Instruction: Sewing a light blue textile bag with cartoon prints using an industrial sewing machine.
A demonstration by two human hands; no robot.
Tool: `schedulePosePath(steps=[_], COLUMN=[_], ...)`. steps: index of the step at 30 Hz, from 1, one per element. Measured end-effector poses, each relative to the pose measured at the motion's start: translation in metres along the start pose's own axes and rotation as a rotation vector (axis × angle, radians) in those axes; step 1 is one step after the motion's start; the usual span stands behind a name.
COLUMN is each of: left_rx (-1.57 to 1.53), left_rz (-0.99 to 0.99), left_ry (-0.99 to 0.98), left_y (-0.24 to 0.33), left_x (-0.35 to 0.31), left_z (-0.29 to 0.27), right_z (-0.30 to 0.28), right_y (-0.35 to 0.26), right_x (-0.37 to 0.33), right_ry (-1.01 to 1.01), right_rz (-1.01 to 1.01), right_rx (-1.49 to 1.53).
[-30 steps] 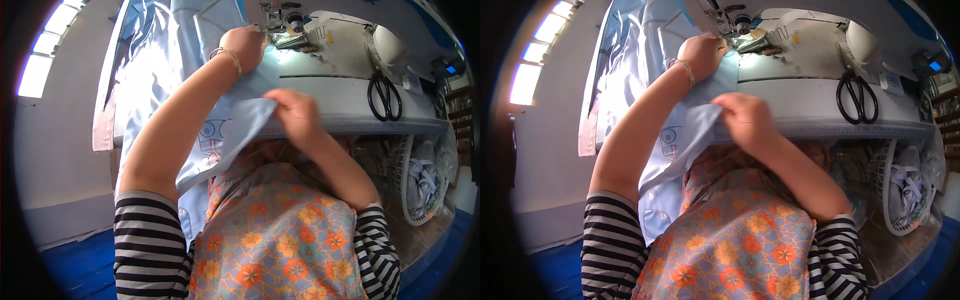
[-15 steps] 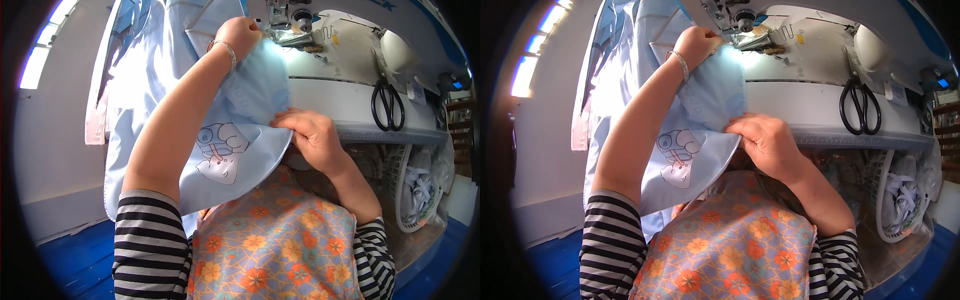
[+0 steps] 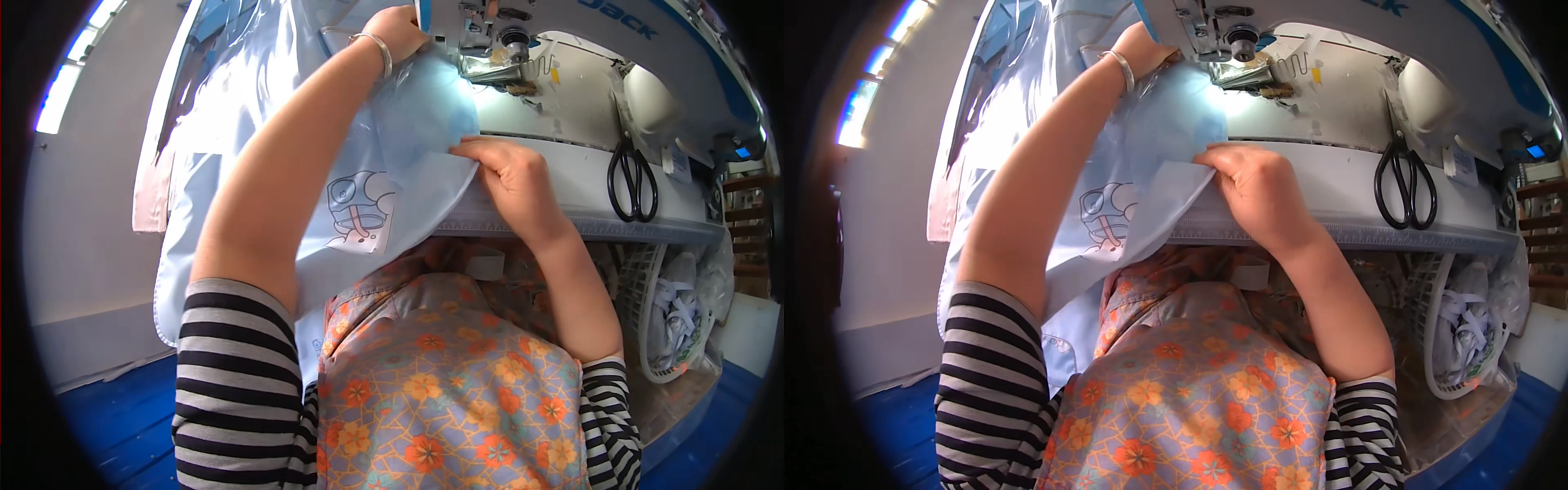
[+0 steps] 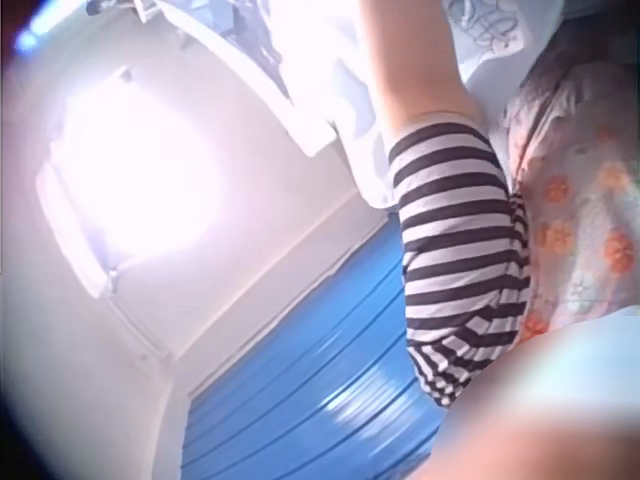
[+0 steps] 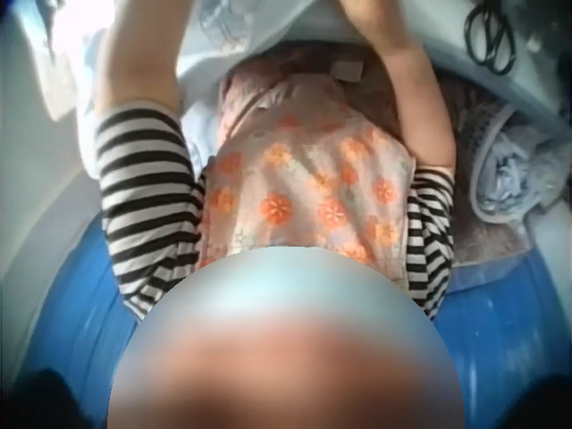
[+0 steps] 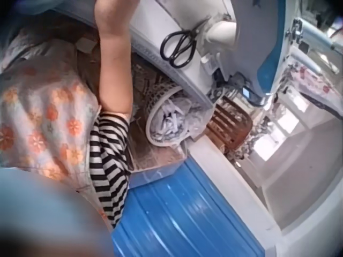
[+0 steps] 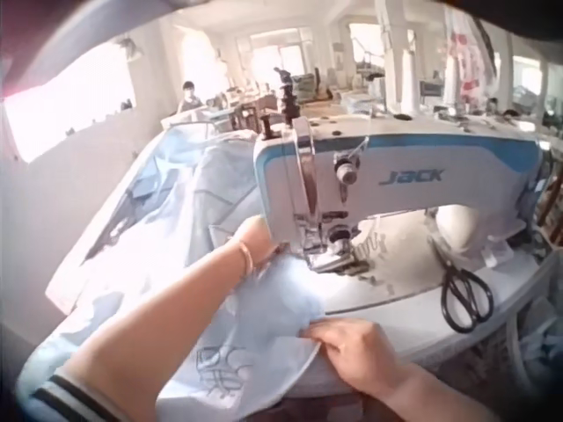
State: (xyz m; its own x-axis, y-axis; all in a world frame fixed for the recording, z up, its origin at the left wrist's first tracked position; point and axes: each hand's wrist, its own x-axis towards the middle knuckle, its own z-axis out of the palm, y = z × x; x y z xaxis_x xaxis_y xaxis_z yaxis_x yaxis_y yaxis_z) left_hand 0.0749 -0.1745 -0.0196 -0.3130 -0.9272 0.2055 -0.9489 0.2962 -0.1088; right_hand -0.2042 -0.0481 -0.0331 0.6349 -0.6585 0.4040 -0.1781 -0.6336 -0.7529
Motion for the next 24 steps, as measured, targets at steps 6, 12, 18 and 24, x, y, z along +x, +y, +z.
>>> schedulePosePath(steps=[6,12,18,24], left_rx=[-0.333,0.410,-0.811,-1.424], left_rz=[0.048,-0.667,-1.233,-0.984], left_ry=[0.372,0.220,0.231,0.659], left_y=[0.020,-0.076,-0.141,-0.146], left_x=[-0.140,-0.348,-0.333,-0.304], left_z=[-0.082,-0.093,-0.059,-0.092], right_z=[0.002,0.016,0.054,0.062], right_y=[0.011,-0.019,-0.091,-0.118], right_x=[0.013,0.014,0.003,-0.015], right_ry=[0.003,0.039,-0.183,-0.376], right_rz=[-0.090,-0.272,-0.543,-0.436], right_rx=[-0.187,-0.479,-0.391,-0.354])
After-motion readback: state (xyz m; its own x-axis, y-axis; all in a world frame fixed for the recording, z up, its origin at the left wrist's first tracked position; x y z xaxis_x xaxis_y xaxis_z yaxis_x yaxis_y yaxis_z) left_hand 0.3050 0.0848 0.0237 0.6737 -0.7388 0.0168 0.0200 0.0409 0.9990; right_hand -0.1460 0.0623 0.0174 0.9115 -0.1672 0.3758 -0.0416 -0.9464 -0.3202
